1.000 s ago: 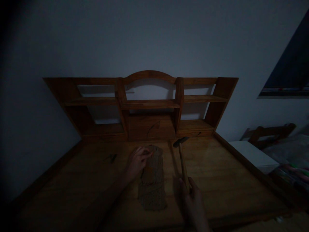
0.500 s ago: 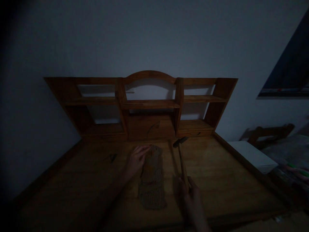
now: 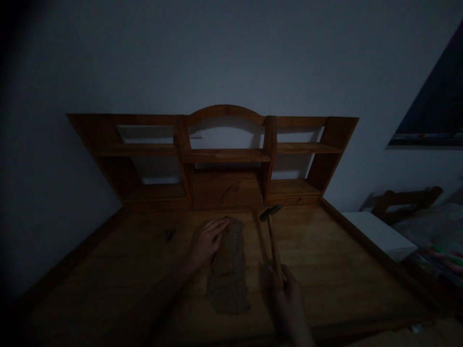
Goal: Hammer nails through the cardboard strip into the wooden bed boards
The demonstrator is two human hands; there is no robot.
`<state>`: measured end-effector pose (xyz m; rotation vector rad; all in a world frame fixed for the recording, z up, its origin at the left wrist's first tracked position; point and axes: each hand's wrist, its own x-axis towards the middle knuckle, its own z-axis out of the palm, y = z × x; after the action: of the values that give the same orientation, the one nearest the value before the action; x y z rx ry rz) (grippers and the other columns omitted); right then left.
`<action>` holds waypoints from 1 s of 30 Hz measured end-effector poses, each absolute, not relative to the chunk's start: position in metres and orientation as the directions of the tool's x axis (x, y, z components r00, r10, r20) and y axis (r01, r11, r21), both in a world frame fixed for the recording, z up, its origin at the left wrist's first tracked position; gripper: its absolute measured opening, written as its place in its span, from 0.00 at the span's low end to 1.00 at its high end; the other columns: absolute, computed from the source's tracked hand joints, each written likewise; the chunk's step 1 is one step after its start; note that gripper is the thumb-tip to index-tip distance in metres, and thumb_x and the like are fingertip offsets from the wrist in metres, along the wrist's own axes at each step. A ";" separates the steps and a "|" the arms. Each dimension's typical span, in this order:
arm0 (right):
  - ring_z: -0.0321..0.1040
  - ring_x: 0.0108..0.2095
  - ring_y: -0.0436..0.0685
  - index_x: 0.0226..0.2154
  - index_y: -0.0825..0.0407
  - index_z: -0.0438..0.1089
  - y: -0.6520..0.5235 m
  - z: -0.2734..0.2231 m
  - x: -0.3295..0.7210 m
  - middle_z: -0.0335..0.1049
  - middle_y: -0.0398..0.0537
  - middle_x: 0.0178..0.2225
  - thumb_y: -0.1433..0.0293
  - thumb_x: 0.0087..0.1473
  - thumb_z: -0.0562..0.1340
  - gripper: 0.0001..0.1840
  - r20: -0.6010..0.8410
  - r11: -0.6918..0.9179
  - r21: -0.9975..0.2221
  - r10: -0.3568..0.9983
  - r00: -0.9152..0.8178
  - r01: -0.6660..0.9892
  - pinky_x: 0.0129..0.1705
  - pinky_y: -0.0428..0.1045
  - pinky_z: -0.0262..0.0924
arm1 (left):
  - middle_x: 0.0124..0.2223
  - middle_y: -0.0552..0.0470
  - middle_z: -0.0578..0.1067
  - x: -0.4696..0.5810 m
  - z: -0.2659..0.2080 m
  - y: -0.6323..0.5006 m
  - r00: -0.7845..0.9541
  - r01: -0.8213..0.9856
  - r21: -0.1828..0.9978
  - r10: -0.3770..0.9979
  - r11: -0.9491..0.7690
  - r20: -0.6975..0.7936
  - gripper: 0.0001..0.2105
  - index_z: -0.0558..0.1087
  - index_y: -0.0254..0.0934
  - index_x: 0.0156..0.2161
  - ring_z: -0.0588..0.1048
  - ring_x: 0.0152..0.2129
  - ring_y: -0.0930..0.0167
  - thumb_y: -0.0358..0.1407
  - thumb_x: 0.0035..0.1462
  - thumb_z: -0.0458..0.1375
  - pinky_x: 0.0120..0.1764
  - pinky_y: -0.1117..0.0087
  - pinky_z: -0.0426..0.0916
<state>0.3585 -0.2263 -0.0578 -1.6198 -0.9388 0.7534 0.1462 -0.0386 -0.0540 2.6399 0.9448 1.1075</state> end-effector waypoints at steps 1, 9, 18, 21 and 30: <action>0.73 0.35 0.62 0.42 0.56 0.69 -0.226 -0.059 0.359 0.76 0.53 0.32 0.51 0.52 0.59 0.26 -0.011 -0.129 -0.970 0.867 0.498 0.204 0.32 0.47 0.65 | 0.56 0.53 0.69 0.146 -0.054 -0.039 0.518 0.505 0.346 0.598 -0.791 0.611 0.28 0.65 0.46 0.57 0.66 0.52 0.68 0.21 0.53 0.51 0.54 0.61 0.64; 0.73 0.35 0.62 0.43 0.56 0.68 -0.227 -0.059 0.359 0.76 0.52 0.32 0.49 0.52 0.58 0.28 -0.039 -0.149 -0.969 0.880 0.473 0.196 0.30 0.46 0.65 | 0.50 0.51 0.71 0.143 -0.054 -0.039 0.534 0.493 0.336 0.584 -0.802 0.611 0.26 0.74 0.47 0.49 0.68 0.47 0.67 0.18 0.49 0.53 0.48 0.62 0.68; 0.72 0.38 0.62 0.44 0.55 0.68 -0.226 -0.065 0.361 0.76 0.54 0.35 0.50 0.54 0.57 0.27 -0.026 -0.148 -0.962 0.883 0.468 0.227 0.33 0.47 0.65 | 0.47 0.51 0.71 0.146 -0.049 -0.043 0.564 0.527 0.302 0.593 -0.794 0.575 0.27 0.73 0.49 0.50 0.68 0.46 0.67 0.19 0.50 0.53 0.48 0.63 0.67; 0.72 0.39 0.62 0.44 0.55 0.68 -0.227 -0.064 0.361 0.76 0.54 0.36 0.51 0.54 0.57 0.26 -0.027 -0.166 -0.955 0.874 0.485 0.246 0.34 0.47 0.65 | 0.46 0.52 0.71 0.146 -0.047 -0.044 0.571 0.534 0.299 0.598 -0.791 0.562 0.27 0.72 0.50 0.51 0.68 0.45 0.68 0.19 0.50 0.54 0.47 0.64 0.67; 0.73 0.35 0.61 0.42 0.55 0.69 -0.226 -0.063 0.361 0.76 0.52 0.32 0.50 0.52 0.58 0.27 -0.022 -0.150 -0.962 0.877 0.479 0.230 0.32 0.47 0.65 | 0.51 0.51 0.68 0.149 -0.052 -0.043 0.516 0.538 0.333 0.615 -0.774 0.596 0.29 0.64 0.50 0.58 0.67 0.47 0.68 0.21 0.53 0.51 0.50 0.65 0.66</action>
<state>0.3610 -0.2264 -0.0626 -1.6583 -0.9649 0.7570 0.1486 -0.0432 -0.0518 2.6417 1.0083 1.1039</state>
